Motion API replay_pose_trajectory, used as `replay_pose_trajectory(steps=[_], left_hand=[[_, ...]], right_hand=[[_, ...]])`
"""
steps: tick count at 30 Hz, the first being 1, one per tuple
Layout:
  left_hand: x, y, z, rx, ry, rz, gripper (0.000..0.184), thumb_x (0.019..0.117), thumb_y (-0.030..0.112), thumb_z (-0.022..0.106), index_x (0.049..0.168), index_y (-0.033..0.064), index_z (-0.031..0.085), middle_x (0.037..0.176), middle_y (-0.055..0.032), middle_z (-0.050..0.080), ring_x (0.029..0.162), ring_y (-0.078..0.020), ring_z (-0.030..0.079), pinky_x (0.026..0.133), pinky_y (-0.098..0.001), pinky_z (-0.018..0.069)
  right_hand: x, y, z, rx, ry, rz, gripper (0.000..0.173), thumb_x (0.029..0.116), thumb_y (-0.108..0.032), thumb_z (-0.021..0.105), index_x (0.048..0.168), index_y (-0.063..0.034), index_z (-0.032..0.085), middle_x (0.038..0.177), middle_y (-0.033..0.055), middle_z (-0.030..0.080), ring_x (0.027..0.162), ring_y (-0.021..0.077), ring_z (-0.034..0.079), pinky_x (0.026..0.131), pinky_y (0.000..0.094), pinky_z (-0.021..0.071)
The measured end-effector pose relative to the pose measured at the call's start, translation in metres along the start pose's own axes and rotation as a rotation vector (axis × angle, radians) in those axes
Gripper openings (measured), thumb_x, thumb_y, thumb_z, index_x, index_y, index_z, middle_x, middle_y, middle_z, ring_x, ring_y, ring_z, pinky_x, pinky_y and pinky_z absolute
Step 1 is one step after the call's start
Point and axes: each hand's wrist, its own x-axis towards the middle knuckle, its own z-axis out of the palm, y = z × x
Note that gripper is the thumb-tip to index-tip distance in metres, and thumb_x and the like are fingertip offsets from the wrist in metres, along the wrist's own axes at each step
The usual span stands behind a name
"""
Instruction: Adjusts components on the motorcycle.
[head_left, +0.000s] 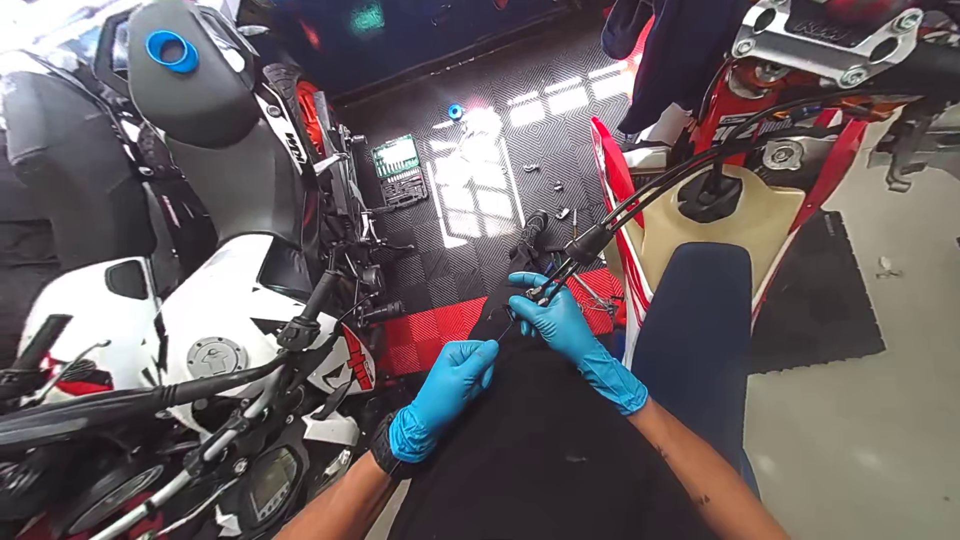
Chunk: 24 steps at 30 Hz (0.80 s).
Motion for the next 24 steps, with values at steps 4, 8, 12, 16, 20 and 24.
replay_pose_trajectory(steps=[4, 8, 12, 16, 20, 24], left_hand=[[0.017, -0.001, 0.005, -0.001, -0.015, -0.040, 0.049, 0.1093, 0.021, 0.041, 0.065, 0.0110, 0.058, 0.051, 0.0070, 0.043, 0.041, -0.0005, 0.036, 0.041, -0.0161, 0.0300], [0.020, -0.003, 0.003, 0.008, -0.050, -0.014, 0.049, 0.1095, 0.021, 0.041, 0.066, 0.0099, 0.059, 0.051, 0.0065, 0.045, 0.042, -0.0009, 0.038, 0.041, -0.0166, 0.0321], [0.002, 0.002, -0.004, 0.035, -0.073, 0.042, 0.047, 0.1073, 0.020, 0.047, 0.062, 0.0123, 0.057, 0.051, 0.0081, 0.044, 0.043, 0.0008, 0.036, 0.042, -0.0165, 0.0304], [-0.005, 0.011, -0.006, 0.070, -0.061, 0.001, 0.047, 0.1079, 0.020, 0.045, 0.063, 0.0119, 0.058, 0.050, 0.0078, 0.043, 0.042, 0.0003, 0.036, 0.041, -0.0164, 0.0304], [0.013, 0.012, -0.010, 0.423, -0.007, -0.167, 0.047, 0.1069, 0.040, 0.050, 0.074, 0.0120, 0.067, 0.058, 0.0045, 0.058, 0.049, -0.0067, 0.052, 0.048, -0.0256, 0.0442], [0.026, 0.008, -0.006, 0.781, 0.197, -0.103, 0.053, 0.1002, 0.062, 0.047, 0.075, 0.0187, 0.065, 0.061, 0.0069, 0.058, 0.057, -0.0095, 0.057, 0.056, -0.0364, 0.0485]], right_hand=[[-0.002, -0.005, -0.001, -0.029, -0.015, -0.023, 0.040, 0.0923, -0.007, 0.070, 0.131, 0.0008, 0.062, 0.067, 0.0044, 0.066, 0.049, 0.0097, 0.058, 0.047, 0.0229, 0.0501], [-0.001, -0.005, -0.002, -0.012, -0.031, -0.033, 0.039, 0.0926, -0.006, 0.070, 0.131, 0.0012, 0.063, 0.067, 0.0048, 0.066, 0.049, 0.0100, 0.058, 0.047, 0.0231, 0.0503], [0.000, -0.003, 0.000, 0.018, -0.008, -0.016, 0.040, 0.0924, -0.005, 0.069, 0.131, 0.0031, 0.062, 0.067, 0.0061, 0.067, 0.048, 0.0110, 0.058, 0.046, 0.0235, 0.0503], [0.001, -0.006, 0.000, 0.006, -0.059, -0.015, 0.041, 0.0927, -0.006, 0.069, 0.132, 0.0021, 0.062, 0.068, 0.0054, 0.067, 0.050, 0.0107, 0.059, 0.047, 0.0237, 0.0500], [0.000, -0.005, -0.004, -0.038, -0.079, -0.056, 0.035, 0.0931, -0.008, 0.070, 0.127, 0.0004, 0.065, 0.070, 0.0037, 0.067, 0.052, 0.0094, 0.059, 0.050, 0.0236, 0.0514], [-0.002, -0.005, -0.006, -0.064, -0.071, -0.059, 0.028, 0.0928, -0.008, 0.070, 0.120, -0.0017, 0.069, 0.072, 0.0030, 0.069, 0.053, 0.0086, 0.060, 0.051, 0.0231, 0.0527]])
